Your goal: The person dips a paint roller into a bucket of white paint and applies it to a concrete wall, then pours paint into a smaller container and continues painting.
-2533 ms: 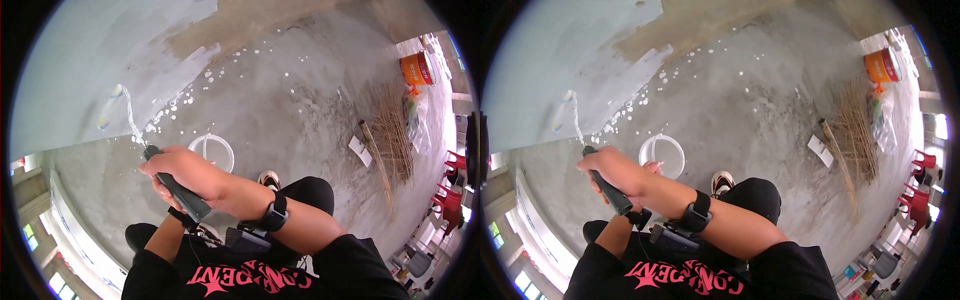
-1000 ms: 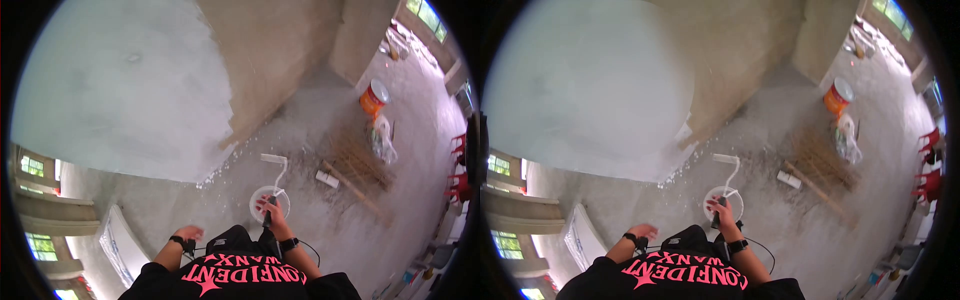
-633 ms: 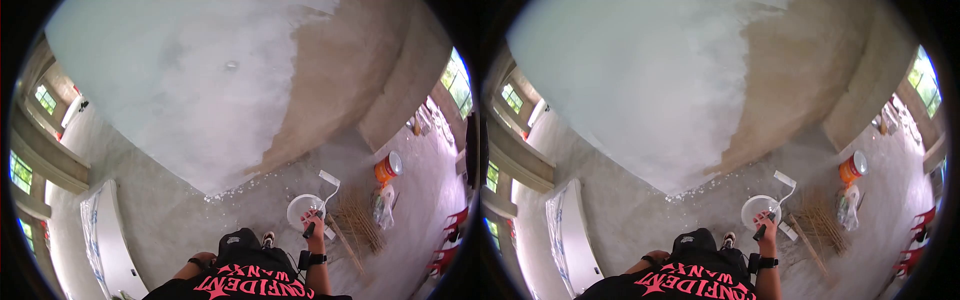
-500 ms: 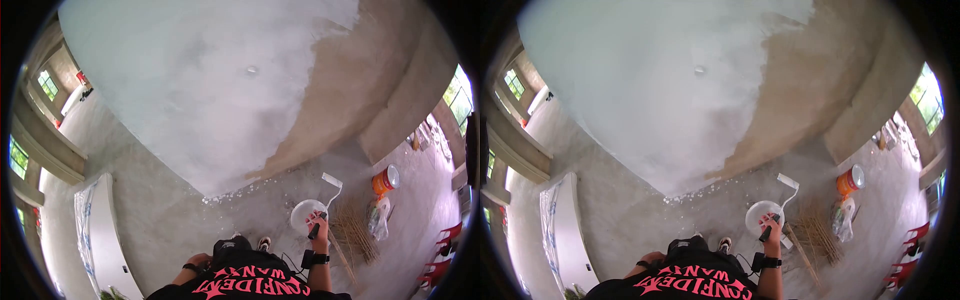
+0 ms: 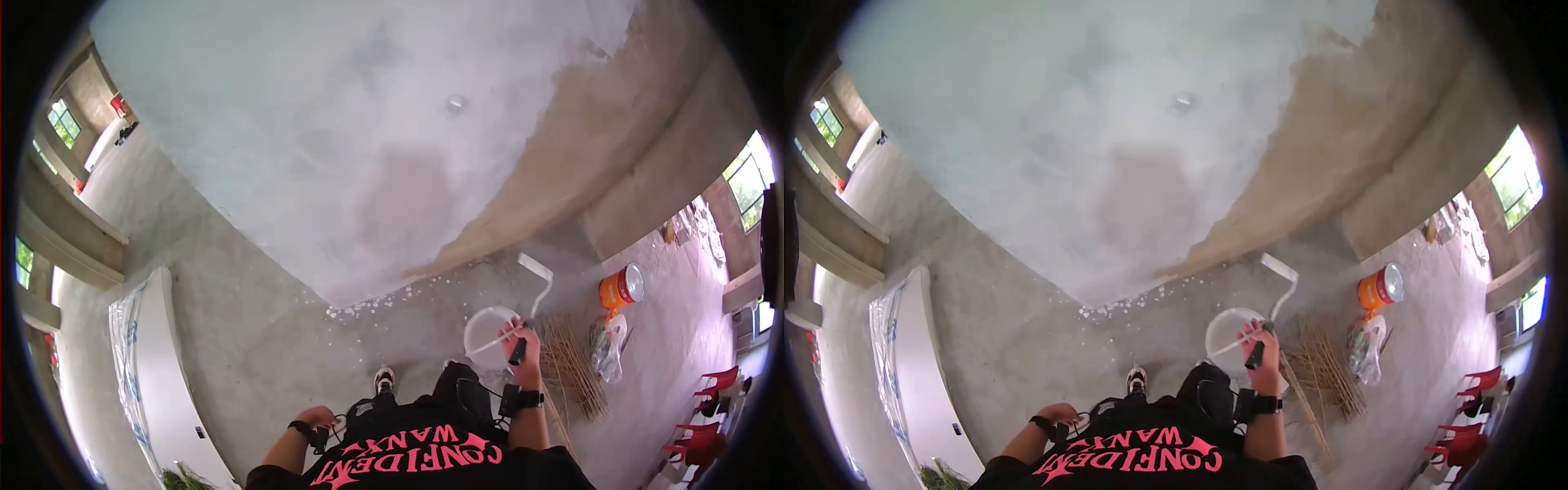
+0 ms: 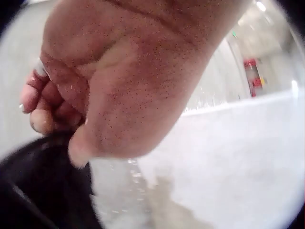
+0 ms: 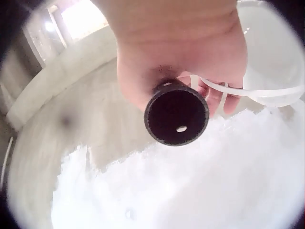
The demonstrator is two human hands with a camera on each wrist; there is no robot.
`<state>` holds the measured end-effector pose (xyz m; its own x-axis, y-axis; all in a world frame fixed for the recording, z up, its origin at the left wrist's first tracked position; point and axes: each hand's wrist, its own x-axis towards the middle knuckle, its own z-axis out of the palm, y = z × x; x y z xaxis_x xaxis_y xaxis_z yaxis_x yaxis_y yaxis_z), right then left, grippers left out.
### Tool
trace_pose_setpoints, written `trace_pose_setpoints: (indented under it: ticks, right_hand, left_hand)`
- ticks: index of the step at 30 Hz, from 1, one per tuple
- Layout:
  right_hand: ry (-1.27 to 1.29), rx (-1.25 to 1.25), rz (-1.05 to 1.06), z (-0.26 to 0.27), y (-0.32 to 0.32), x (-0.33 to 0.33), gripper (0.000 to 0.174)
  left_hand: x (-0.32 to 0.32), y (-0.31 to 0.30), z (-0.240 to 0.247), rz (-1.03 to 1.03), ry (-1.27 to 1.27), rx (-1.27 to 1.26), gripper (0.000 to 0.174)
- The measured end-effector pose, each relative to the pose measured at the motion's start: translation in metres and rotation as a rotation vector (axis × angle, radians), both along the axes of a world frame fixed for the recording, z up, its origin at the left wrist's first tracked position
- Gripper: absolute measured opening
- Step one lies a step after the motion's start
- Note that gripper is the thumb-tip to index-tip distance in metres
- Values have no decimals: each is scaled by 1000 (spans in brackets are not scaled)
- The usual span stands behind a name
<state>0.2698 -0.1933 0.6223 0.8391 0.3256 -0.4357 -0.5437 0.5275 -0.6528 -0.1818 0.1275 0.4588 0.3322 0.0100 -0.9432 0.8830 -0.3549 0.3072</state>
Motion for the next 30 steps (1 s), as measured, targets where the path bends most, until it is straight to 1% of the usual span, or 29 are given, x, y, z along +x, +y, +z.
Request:
trace_pose_setpoints:
  ticks: [2,3,4,5,6,7,8,9,11,12,13,14,15,16,17,18,19,20,21,22,23,24,25,26,27,28,29,30]
  right_hand:
    - [44,-65,92,5,17,3,21]
    - [49,-38,145,2,21,8,21]
    - [47,-4,204,0,26,14,22]
    - [91,5,225,11,35,18,23]
    - [91,11,232,14,42,24,23]
    - [75,43,302,16,46,27,24]
    - [57,75,370,18,50,30,26]
    - [59,81,374,24,55,32,26]
    - [46,209,442,41,64,33,29]
    - [48,236,470,52,65,32,32]
    - [12,286,542,52,66,35,34]
    - [-23,334,615,52,64,39,36]
    - [-43,302,697,58,58,45,39]
    - [-57,269,779,64,51,49,41]
    - [-121,159,774,80,46,51,36]
    - [-103,160,790,73,42,56,36]
    - [-126,181,860,62,38,61,34]
    - [-152,205,935,55,35,67,32]
    - [-264,196,929,55,32,69,24]
    - [-247,202,955,55,25,74,24]
    - [-221,197,1016,56,16,80,22]
    - [-189,190,1076,54,5,84,20]
    - [-169,176,1092,49,-3,86,15]
    - [-142,168,1119,50,-11,88,15]
    - [-122,47,1146,55,-20,91,13]
    - [-110,-73,1170,56,-23,92,13]
    - [-130,-196,1137,49,-24,92,13]
    - [-110,-205,1164,39,-29,96,13]
  left_hand:
    - [38,23,17,-299,69,-37,30]
    - [63,31,27,-299,76,-47,30]
    - [90,38,39,0,-141,-81,34]
    - [124,51,51,301,-362,-103,38]
    - [170,52,71,106,-457,77,48]
    - [214,33,132,156,-700,93,35]
    - [254,12,167,238,-784,-73,36]
    - [289,-12,191,319,-865,-241,38]
    - [350,-61,220,296,-894,-317,40]
    - [363,-80,227,292,-891,-311,40]
    - [374,-98,232,215,-950,-158,41]
    - [384,-113,232,137,-1003,-7,41]
    - [390,-128,227,367,-946,-49,35]
    - [392,-136,224,369,-932,-48,35]
    - [391,-139,227,552,-894,-106,28]
    - [391,-143,235,745,-853,-161,22]
    - [391,-151,244,821,-852,-60,17]
    - [392,-153,241,848,-846,-48,17]
    - [389,-151,232,829,-857,74,18]
    - [384,-148,221,804,-857,195,19]
    - [377,-142,206,833,-857,229,18]
    - [370,-145,205,858,-831,237,18]
    - [364,-147,202,998,-879,205,18]
    - [356,-151,199,1142,-927,174,18]
    - [344,-156,194,1173,-902,179,18]
    - [332,-156,189,1270,-895,131,18]
    - [321,-155,186,1366,-896,86,18]
    - [308,-162,190,1395,-873,92,18]
